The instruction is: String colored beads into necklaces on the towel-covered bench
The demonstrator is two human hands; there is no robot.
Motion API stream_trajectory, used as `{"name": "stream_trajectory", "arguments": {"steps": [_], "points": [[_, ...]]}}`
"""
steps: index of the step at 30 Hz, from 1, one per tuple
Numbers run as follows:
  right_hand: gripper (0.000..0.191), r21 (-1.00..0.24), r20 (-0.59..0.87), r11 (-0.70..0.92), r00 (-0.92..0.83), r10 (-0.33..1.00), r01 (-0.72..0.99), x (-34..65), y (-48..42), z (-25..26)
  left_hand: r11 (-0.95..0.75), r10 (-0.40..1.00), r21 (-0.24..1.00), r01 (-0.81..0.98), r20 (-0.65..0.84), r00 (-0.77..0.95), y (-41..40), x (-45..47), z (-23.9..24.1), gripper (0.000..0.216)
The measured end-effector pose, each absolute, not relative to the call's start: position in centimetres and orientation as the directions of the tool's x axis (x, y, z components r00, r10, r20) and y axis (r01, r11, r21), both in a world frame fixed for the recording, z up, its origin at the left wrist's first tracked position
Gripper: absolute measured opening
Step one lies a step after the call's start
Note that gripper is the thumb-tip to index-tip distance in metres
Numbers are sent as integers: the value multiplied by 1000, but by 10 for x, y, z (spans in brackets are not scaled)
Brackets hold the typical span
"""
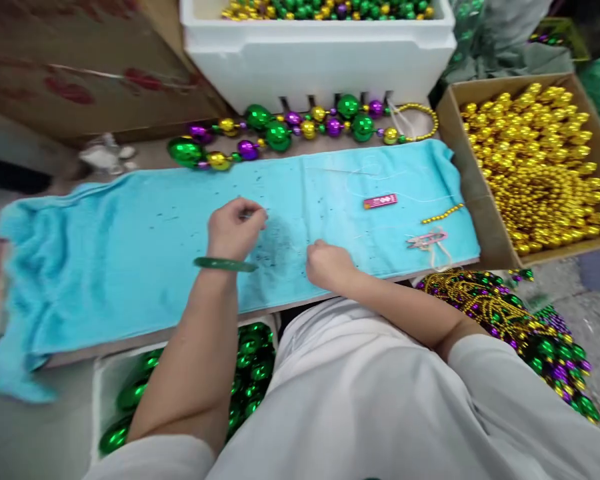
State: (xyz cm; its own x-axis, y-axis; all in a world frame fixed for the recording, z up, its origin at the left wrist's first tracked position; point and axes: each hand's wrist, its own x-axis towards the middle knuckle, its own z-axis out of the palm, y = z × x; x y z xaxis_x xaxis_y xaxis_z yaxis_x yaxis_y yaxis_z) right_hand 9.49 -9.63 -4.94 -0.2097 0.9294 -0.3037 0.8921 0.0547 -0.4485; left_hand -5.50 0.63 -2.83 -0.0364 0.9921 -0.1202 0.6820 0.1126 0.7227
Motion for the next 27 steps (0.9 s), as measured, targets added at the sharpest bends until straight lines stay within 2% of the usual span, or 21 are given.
{"name": "stream_trajectory", "arguments": {"steps": [2, 4, 6, 7, 10, 12, 14, 17, 19, 23, 27], "points": [[18, -568, -290, -9, -190, 938, 823, 106, -90, -54, 149, 986, 772, 618, -165, -31, 1, -50, -22, 17], [11, -746, -261, -115, -130, 956, 656, 118, -89, -54, 172, 979, 816, 552, -203, -4, -10, -41, -13, 17], [7, -901, -277, -252, -21, 961, 353, 130, -92, -52, 199, 967, 862, 466, -250, 49, -23, -29, -5, 19], [8, -932, -319, -321, 39, 947, 169, 136, -94, -50, 219, 956, 883, 414, -280, 92, -30, -22, -2, 21], [20, -885, -416, -379, 96, 904, -269, 152, -99, -43, 299, 884, 916, 269, -372, 283, -43, -2, -1, 26], [26, -837, -424, -361, 69, 903, -410, 161, -102, -38, 316, 849, 923, 221, -379, 369, -48, 11, -3, 29], [30, -802, -424, -356, 38, 905, -479, 169, -105, -31, 293, 842, 932, 212, -356, 405, -53, 23, -4, 27], [36, -804, -430, -349, 66, 900, -482, 178, -112, -23, 203, 847, 946, 253, -299, 439, -63, 38, -5, 19], [33, -855, -417, -338, 134, 899, -393, 184, -118, -21, 99, 849, 936, 338, -256, 463, -70, 47, -6, 17], [28, -946, -323, -315, 230, 918, -72, 209, -140, -20, -141, 807, 808, 572, -241, 539, -86, 67, -6, 19], [32, -899, -302, -355, 223, 927, 255, 265, -191, -30, -429, 581, 700, 570, -270, 768, -106, 89, -7, 19]]}}
